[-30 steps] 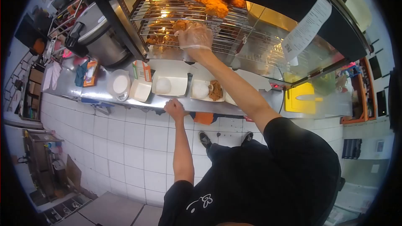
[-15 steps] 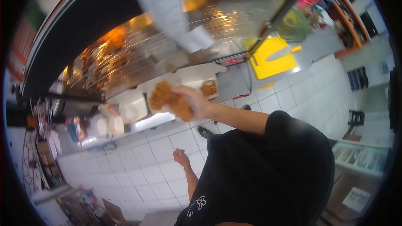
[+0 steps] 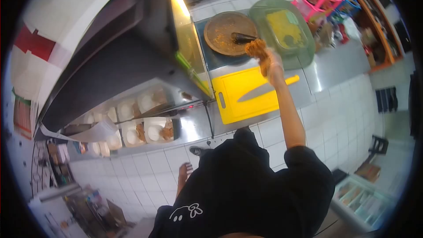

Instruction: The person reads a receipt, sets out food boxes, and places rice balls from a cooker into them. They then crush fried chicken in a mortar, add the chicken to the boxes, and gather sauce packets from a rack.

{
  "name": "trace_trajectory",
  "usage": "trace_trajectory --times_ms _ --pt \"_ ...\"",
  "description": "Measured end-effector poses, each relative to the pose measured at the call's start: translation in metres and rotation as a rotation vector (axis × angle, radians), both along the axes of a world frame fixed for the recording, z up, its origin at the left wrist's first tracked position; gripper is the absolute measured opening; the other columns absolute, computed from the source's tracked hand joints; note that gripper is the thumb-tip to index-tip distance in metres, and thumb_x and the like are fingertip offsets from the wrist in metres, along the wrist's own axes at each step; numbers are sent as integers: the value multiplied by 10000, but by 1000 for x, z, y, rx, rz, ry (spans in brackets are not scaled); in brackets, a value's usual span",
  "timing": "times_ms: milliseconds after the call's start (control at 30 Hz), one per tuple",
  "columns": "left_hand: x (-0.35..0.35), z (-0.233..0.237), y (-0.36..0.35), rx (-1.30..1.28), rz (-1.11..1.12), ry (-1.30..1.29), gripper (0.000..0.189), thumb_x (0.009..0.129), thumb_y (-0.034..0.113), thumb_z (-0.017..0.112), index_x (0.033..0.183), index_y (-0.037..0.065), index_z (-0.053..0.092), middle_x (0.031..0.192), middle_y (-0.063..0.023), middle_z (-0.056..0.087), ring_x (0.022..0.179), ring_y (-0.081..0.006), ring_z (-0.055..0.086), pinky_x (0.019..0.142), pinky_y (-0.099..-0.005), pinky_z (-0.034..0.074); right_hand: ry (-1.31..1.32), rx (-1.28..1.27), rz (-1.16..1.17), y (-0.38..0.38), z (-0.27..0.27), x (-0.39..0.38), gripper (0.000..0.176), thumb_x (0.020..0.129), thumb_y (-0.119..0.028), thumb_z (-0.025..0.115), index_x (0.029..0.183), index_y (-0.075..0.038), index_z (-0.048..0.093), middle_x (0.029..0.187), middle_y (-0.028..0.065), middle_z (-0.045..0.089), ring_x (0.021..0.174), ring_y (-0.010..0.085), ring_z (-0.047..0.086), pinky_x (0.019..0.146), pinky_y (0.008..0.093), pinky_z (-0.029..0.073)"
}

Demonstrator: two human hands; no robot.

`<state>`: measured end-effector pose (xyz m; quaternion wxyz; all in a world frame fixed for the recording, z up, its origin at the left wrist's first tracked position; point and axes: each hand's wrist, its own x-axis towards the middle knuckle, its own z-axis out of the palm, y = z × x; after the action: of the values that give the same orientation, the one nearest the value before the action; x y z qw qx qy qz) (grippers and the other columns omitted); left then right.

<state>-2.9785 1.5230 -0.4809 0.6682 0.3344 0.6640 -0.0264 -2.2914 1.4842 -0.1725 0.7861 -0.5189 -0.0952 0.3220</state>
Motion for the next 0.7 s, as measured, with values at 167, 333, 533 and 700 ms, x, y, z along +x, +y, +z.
trace_trajectory --times_ms 167,333,533,700 --pt "100 115 -13 233 -96 38 426 920 386 480 1222 107 592 1098 -91 668 918 -214 633 737 -396 488 -475 -294 278 149 -10 117 360 942 -355 569 1081 -45 684 846 90 702 851 189 655 703 332 501" --pt "86 122 -71 210 60 185 475 939 440 463 1253 100 568 1128 -102 663 941 -233 633 761 -404 488 -1452 -676 625 208 -37 158 473 885 -479 554 1188 -131 660 957 172 697 959 380 640 837 462 491" --pt "31 94 -185 119 31 131 494 940 437 472 1260 69 552 1097 -98 678 897 -299 643 754 -450 499 -1630 -725 90 160 -58 161 552 869 -505 570 1197 -70 655 1013 186 699 1014 349 652 913 431 502" --pt "63 104 -217 396 -492 195 420 940 326 562 1233 25 592 1266 -189 611 1188 -227 583 980 -376 461 -1528 -1233 870 131 -15 130 454 854 -468 620 919 -35 744 1014 206 699 963 348 676 832 423 535"
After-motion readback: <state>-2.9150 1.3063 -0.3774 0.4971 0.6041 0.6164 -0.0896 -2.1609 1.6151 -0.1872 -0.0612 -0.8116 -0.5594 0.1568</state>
